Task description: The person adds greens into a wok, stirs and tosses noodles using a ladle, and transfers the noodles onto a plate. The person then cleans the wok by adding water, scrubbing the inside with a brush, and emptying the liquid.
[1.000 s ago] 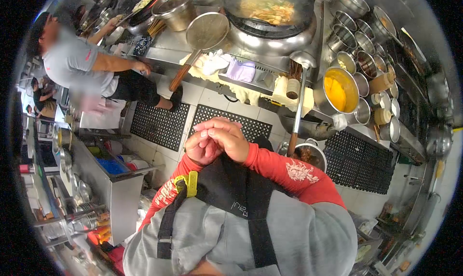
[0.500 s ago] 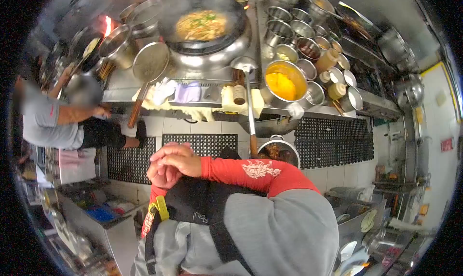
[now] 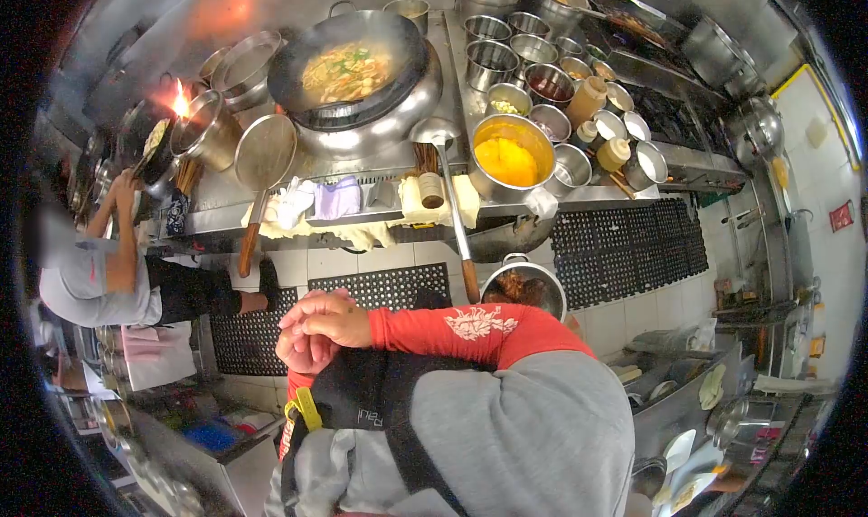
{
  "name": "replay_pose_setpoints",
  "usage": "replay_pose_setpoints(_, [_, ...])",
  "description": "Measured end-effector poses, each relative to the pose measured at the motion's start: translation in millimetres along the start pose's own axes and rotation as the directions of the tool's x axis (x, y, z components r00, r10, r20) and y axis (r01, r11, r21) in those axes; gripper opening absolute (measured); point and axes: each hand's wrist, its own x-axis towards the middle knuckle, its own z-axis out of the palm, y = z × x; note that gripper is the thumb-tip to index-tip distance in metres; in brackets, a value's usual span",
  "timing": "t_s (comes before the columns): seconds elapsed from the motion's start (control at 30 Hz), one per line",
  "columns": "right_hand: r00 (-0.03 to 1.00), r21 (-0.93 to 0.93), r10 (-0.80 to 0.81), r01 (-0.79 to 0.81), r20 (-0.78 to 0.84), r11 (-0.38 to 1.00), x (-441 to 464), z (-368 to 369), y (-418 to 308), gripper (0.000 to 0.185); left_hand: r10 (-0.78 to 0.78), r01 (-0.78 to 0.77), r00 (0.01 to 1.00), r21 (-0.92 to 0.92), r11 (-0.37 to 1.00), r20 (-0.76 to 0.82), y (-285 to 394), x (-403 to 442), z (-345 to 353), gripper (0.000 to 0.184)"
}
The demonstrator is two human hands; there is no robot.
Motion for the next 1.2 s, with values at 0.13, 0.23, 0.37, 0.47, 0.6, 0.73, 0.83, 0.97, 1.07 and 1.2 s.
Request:
replay_pose_setpoints(0.13, [0.999,0.030,0.043,-0.043,-0.005,0.999,0.5,-1.2,1.2,0.022,-0.036,0.040,0.998,-0.089,0.995,0.050,2.3,2.9,3.7,0.071])
replay_pose_setpoints(0.23, [0.991,0.039,-0.133,0.134,-0.030,0.990,6.1,-0.2,16.0,0.022,-0.028,0.031,0.999,-0.134,0.991,0.030,-1.1,3.1,1.7,0.071])
replay_pose_setpoints(0.37, [0.999,0.037,-0.042,0.043,-0.015,0.998,0.7,0.0,-0.4,0.022,-0.062,0.064,0.998,-0.127,0.990,0.015,3.7,0.7,0.1,0.068])
replay_pose_setpoints(0.47, [1.000,-0.028,-0.024,0.025,0.008,0.999,0.2,-5.4,-3.2,0.024,-0.060,0.063,0.997,-0.092,0.994,0.038,1.0,3.9,-1.6,0.066])
replay_pose_setpoints(0.6, [0.996,-0.060,-0.086,0.087,0.011,0.994,2.5,-6.7,-2.0,0.026,-0.055,0.055,0.998,-0.014,0.998,-0.010,0.5,6.3,-1.5,0.074])
replay_pose_setpoints(0.73, [0.987,-0.002,0.133,-0.133,0.086,0.991,-1.6,-9.7,-15.7,0.027,-0.011,0.009,0.997,-0.026,1.000,-0.071,-1.5,10.7,15.6,0.072])
replay_pose_setpoints(0.83, [0.994,-0.023,0.055,-0.053,0.099,0.998,-1.5,-13.0,-23.6,0.027,-0.053,0.052,0.998,-0.048,0.997,-0.017,-4.9,9.3,-11.5,0.066])
replay_pose_setpoints(0.97, [0.989,-0.065,0.041,-0.032,0.139,0.997,0.0,-19.7,-30.6,0.030,-0.073,0.063,0.995,-0.141,0.988,-0.067,-5.7,9.8,7.6,0.037])
replay_pose_setpoints(1.07, [0.994,-0.022,0.064,-0.062,0.093,0.998,-1.9,-8.4,-41.8,0.032,-0.074,0.063,0.995,-0.150,0.987,-0.072,-9.5,10.0,-0.3,0.031])
replay_pose_setpoints(1.2, [0.968,0.130,0.201,-0.221,0.152,0.967,0.1,-18.0,-31.7,0.034,-0.047,0.050,0.999,-0.246,0.968,0.015,-11.3,8.4,-10.9,0.035])
